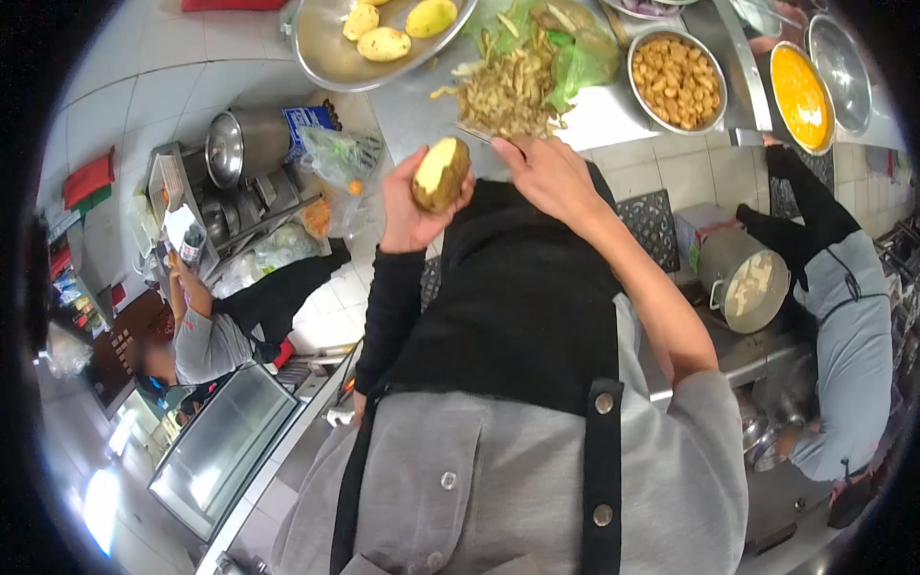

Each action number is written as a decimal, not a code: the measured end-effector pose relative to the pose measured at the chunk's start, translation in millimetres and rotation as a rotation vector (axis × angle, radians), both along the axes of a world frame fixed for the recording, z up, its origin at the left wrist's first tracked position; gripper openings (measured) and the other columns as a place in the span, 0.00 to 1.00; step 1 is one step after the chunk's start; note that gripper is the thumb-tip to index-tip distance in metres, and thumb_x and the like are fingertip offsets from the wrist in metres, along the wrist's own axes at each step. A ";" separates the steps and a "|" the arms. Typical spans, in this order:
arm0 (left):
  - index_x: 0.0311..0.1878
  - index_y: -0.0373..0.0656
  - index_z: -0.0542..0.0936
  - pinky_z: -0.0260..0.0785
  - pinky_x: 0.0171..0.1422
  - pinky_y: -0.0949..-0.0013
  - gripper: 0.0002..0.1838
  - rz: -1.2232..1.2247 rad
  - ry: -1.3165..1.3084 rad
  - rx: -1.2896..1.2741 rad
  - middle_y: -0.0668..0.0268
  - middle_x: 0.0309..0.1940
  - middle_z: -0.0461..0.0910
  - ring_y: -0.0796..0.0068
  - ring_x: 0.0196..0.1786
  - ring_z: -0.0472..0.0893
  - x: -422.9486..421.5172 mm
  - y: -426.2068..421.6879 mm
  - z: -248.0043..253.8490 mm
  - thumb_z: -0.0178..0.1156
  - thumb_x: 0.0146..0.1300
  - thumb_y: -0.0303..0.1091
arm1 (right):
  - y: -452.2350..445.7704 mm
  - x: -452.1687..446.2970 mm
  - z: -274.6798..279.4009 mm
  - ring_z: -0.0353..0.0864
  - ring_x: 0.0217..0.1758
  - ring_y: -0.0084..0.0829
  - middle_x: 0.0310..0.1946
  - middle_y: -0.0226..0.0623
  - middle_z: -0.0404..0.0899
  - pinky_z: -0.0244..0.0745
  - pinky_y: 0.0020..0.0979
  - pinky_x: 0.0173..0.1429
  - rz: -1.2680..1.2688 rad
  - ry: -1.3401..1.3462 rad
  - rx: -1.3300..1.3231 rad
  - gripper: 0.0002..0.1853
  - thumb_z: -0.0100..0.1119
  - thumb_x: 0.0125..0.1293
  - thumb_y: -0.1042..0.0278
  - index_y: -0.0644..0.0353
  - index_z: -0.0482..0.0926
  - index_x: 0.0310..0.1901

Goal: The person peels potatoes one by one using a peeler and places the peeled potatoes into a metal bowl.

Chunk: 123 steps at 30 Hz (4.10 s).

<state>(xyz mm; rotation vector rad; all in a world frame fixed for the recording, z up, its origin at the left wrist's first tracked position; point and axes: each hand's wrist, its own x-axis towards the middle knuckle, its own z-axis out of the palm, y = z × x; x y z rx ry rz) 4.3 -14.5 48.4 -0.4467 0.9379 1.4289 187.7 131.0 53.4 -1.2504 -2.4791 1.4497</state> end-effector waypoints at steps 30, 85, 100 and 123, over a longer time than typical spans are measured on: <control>0.63 0.33 0.79 0.81 0.58 0.51 0.27 -0.001 -0.123 0.140 0.47 0.56 0.84 0.49 0.54 0.84 -0.1 1.5 -13.0 0.53 0.81 0.50 | 14.3 -9.4 -46.3 0.88 0.37 0.60 0.30 0.58 0.86 0.82 0.58 0.44 0.133 -0.058 0.203 0.29 0.51 0.84 0.47 0.66 0.86 0.34; 0.64 0.31 0.79 0.81 0.63 0.45 0.30 -0.070 -0.006 -0.060 0.46 0.56 0.86 0.46 0.57 0.86 -6.7 13.1 10.9 0.49 0.85 0.53 | -2.1 4.9 14.5 0.87 0.36 0.62 0.27 0.57 0.85 0.80 0.58 0.46 0.069 0.025 0.059 0.27 0.50 0.85 0.46 0.62 0.86 0.38; 0.61 0.34 0.79 0.83 0.56 0.49 0.24 -0.097 0.050 -0.026 0.49 0.55 0.85 0.49 0.54 0.85 -7.6 7.1 9.4 0.54 0.84 0.50 | -4.4 9.7 6.1 0.85 0.37 0.64 0.27 0.58 0.83 0.78 0.58 0.44 0.049 0.062 0.082 0.25 0.53 0.84 0.46 0.63 0.86 0.41; 0.56 0.41 0.82 0.82 0.44 0.58 0.25 -0.213 0.140 -0.100 0.55 0.46 0.87 0.59 0.44 0.87 10.6 24.6 1.8 0.55 0.82 0.57 | -27.3 24.8 40.7 0.84 0.32 0.61 0.25 0.54 0.83 0.77 0.56 0.40 0.113 0.208 0.081 0.24 0.52 0.85 0.48 0.61 0.83 0.37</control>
